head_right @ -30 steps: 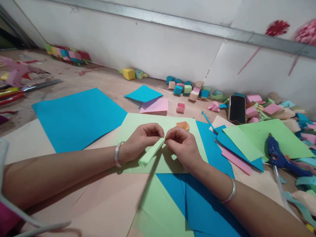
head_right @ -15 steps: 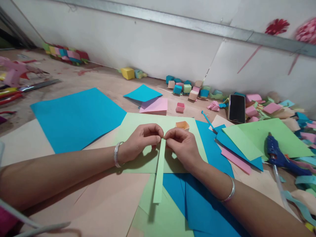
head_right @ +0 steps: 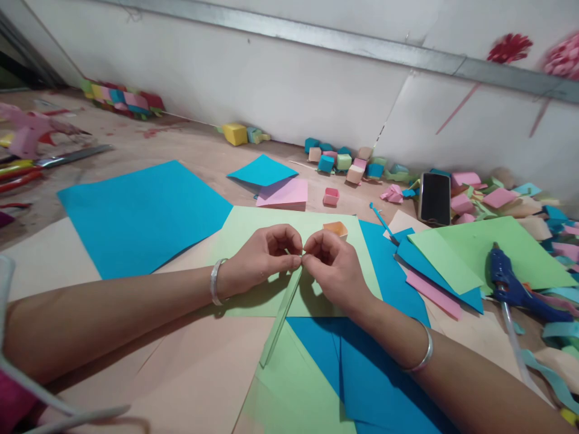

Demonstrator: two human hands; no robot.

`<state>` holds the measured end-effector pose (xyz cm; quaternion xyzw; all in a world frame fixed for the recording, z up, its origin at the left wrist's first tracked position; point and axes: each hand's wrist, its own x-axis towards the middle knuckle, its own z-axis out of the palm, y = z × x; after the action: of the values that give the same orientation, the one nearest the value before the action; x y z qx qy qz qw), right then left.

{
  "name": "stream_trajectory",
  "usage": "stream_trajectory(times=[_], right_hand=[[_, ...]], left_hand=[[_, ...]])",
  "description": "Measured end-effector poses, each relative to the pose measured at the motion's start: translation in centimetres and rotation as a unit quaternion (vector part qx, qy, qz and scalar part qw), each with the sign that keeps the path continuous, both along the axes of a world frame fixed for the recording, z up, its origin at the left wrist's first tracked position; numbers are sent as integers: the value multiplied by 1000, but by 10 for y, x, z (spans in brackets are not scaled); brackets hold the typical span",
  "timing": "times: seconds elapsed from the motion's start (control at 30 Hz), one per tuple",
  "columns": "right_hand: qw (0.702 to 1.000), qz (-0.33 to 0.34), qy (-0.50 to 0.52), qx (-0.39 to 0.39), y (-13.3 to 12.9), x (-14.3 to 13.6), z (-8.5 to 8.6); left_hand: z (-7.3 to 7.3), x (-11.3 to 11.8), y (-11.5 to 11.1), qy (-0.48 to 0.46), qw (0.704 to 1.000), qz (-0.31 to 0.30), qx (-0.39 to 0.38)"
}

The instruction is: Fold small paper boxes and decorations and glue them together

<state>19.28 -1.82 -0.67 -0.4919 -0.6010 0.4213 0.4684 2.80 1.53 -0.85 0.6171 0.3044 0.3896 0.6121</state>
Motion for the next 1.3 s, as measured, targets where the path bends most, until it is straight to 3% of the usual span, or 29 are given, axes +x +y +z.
stream_trajectory(times=[0.3, 0.47, 0.6, 0.8, 0.97, 1.13, 1.3], right_hand=[[997, -9, -60, 46, -7, -4, 2], [986, 8, -113, 125, -5, 2, -1], [953, 25, -203, 225, -1, 5, -3], [924, 36, -254, 284, 2, 4, -3], [931, 19, -249, 264, 0, 6, -2], [982, -7, -132, 137, 2, 5, -7], [998, 3, -30, 54, 4, 2, -8]], left_hand=[[1, 0, 0, -7, 999, -41, 4], [2, 1, 1, -51, 998, 22, -34], [2, 3, 1, -58, 993, 76, -65], [1, 4, 1, -57, 991, 95, -75], [1, 4, 2, -66, 990, 94, -78], [1, 4, 2, -82, 989, 80, -98], [0, 4, 2, -74, 990, 84, -91]])
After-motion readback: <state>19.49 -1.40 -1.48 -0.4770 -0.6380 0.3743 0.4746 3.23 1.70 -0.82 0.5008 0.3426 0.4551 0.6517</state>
